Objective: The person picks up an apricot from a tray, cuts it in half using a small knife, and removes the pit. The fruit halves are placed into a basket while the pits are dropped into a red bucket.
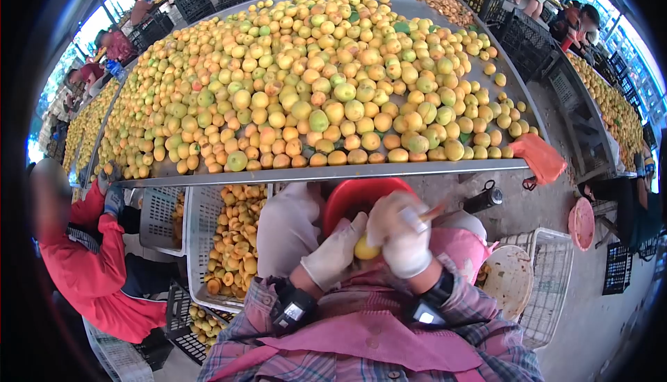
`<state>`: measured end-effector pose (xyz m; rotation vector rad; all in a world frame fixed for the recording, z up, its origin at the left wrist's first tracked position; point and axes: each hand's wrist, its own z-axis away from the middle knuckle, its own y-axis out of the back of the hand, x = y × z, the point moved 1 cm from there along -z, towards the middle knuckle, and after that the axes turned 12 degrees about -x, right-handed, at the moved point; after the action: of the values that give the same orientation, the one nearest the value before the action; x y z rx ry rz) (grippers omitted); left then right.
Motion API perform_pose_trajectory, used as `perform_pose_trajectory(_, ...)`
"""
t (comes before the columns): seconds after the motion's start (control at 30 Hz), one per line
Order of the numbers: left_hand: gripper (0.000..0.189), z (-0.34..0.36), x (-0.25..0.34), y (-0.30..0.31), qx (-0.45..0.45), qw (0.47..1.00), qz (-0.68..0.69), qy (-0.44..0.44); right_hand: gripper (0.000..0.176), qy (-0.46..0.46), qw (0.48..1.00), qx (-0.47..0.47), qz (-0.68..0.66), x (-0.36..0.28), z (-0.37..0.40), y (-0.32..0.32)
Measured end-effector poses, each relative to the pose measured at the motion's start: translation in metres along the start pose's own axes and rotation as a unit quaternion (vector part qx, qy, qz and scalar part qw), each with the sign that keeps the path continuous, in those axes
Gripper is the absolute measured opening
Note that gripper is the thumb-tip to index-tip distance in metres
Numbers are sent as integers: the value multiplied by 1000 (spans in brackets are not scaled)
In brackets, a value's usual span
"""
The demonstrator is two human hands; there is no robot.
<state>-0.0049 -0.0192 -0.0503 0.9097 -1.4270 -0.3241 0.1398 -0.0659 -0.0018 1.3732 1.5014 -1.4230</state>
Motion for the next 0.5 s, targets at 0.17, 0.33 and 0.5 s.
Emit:
perform_pose_trajectory(0.17, 67, -18, 31, 46, -73, 840, 525, 119, 11, 46, 989, 87, -109, -47, -18, 18)
perform_pose_trajectory(0.33, 67, -19, 32, 52, -37, 975, 208, 73, 37, -47, 955, 197, -218, -42, -12, 22)
perform_pose_trajectory(0.5, 67, -15, 26, 58, 9, 988, 136, 65, 39, -98, 964, 192, -155, -27, -2, 33)
